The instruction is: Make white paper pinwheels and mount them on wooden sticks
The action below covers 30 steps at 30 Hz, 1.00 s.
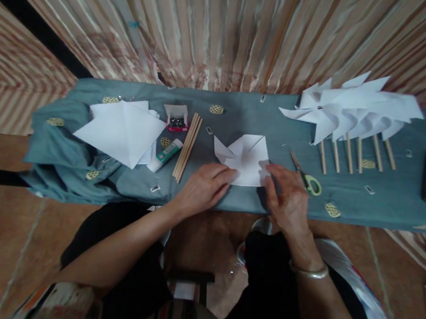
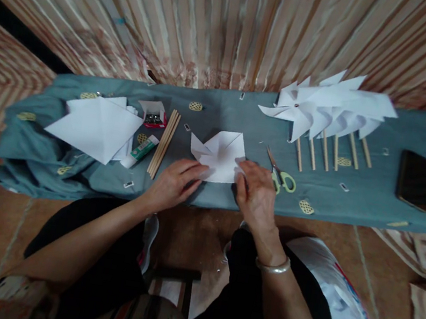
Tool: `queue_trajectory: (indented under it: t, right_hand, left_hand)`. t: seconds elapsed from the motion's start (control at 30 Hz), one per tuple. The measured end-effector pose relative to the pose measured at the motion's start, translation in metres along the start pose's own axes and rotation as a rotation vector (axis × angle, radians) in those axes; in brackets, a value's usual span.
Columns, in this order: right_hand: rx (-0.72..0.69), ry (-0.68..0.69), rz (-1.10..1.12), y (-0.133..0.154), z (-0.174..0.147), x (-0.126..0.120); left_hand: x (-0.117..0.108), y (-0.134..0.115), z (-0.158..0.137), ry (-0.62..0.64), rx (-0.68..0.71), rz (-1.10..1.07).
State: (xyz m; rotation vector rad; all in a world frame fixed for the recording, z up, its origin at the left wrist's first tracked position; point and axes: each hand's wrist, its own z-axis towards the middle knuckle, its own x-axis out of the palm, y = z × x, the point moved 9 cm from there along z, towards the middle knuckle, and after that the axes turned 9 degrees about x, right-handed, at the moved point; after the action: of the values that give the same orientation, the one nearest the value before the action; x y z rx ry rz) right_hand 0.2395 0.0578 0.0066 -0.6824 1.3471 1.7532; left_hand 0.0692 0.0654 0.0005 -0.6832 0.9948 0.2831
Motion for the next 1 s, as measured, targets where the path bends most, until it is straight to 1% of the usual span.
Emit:
queue_trajectory:
  t: [0.07, 0.17, 0.37, 0.47, 0.6, 0.77, 1.0]
  right_hand:
    - [-0.045, 0.045, -0.005, 0.014, -0.003, 0.013]
    - [-0.066, 0.089, -0.057, 0.025, -0.004, 0.029]
    - [-0.091, 0.142, -0.091, 0.031, 0.000, 0.048]
    - [-0.088, 0.154, -0.090, 0.032, 0.003, 0.054]
    - [-0.085, 0.159, -0.108, 0.035, 0.005, 0.061]
    - [-0.084, 0.148, -0.123, 0.035, 0.006, 0.062]
    - [-0.038, 0.171, -0.142, 0.034, 0.008, 0.063]
  left_hand:
    - [-0.009, 0.013, 0.002, -0.063, -0.082, -0.052]
    - [-0.013, 0.029, 0.007, -0.078, -0.156, -0.118]
    - [0.002, 0.049, 0.017, 0.004, -0.256, -0.149]
    - [0.008, 0.058, 0.021, 0.008, -0.289, -0.173]
    - [0.011, 0.069, 0.029, -0.013, -0.321, -0.200]
    - [0.015, 0.080, 0.039, 0.017, -0.415, -0.241]
    - [0.020, 0.083, 0.041, 0.021, -0.517, -0.438]
